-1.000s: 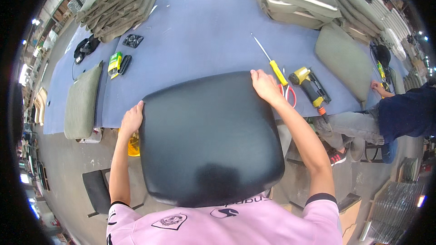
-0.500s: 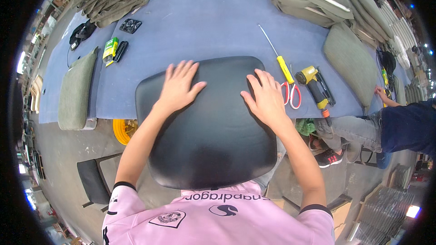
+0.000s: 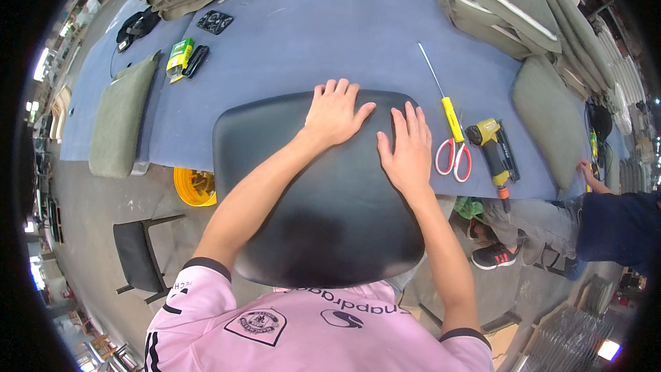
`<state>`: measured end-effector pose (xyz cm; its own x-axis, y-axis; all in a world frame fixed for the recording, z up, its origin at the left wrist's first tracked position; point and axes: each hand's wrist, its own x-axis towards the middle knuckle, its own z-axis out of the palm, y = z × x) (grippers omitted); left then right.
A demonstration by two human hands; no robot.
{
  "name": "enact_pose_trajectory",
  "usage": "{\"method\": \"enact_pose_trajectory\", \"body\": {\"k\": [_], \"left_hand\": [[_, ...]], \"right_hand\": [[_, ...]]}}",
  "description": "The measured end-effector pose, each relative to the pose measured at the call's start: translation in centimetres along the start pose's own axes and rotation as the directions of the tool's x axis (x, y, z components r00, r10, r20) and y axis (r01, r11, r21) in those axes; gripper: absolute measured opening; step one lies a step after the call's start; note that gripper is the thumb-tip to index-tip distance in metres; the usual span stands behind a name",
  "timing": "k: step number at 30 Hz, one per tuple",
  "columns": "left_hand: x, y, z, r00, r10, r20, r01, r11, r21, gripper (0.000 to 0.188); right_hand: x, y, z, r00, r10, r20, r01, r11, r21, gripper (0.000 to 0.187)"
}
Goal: The person uses a screwdriver to pry open the seam of a black cushion and then uses a staple gun to secure the fabric. The person repeatedly pries and staples the same area of the cushion.
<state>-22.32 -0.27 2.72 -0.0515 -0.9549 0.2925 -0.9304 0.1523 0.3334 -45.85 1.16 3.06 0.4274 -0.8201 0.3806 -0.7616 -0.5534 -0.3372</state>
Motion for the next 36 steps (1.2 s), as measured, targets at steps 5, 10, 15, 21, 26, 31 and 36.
{"method": "enact_pose_trajectory", "body": {"k": [5,10,15,21,26,31,36], "left_hand": [[-0.8,-5.6,-4.0,0.994,0.095,0.051,-0.076,0.954,-0.290,0.049],[-6.9,-13.5,-8.9,0.993,-0.079,-0.083,0.087,0.992,0.095,0.044],[-12.9,-18.7,-16.1,0.951,-0.305,-0.056,0.309,0.949,0.068,0.041],[-13.4,-21.6,-15.3,0.784,-0.593,0.184,0.618,0.775,-0.135,0.074],[-12.2,-21.7,-18.5,0.725,-0.689,-0.022,0.624,0.670,-0.403,0.077],[-2.9,-17.9,-30.3,0.852,-0.449,-0.269,0.181,0.735,-0.654,0.081],[1.0,-10.0,-42.3,0.773,-0.137,-0.619,-0.340,0.735,-0.587,0.078]], "right_hand": [[-0.9,-4.1,-3.9,0.923,-0.311,0.225,0.343,0.932,-0.119,0.069],[-5.3,-6.6,-7.9,0.839,-0.390,0.380,0.355,0.921,0.160,0.080],[-13.4,-1.0,-12.9,0.696,0.666,0.270,-0.707,0.702,0.090,0.031],[-28.6,-2.1,-7.4,0.439,0.268,0.857,-0.482,-0.735,0.477,0.084],[-14.2,8.3,-13.3,0.558,0.657,0.507,-0.766,0.173,0.619,0.071],[21.1,14.8,-32.4,0.883,0.470,0.008,-0.287,0.527,0.800,0.066],[39.2,8.6,-48.8,0.934,0.297,-0.198,0.004,0.546,0.837,0.070]]}}
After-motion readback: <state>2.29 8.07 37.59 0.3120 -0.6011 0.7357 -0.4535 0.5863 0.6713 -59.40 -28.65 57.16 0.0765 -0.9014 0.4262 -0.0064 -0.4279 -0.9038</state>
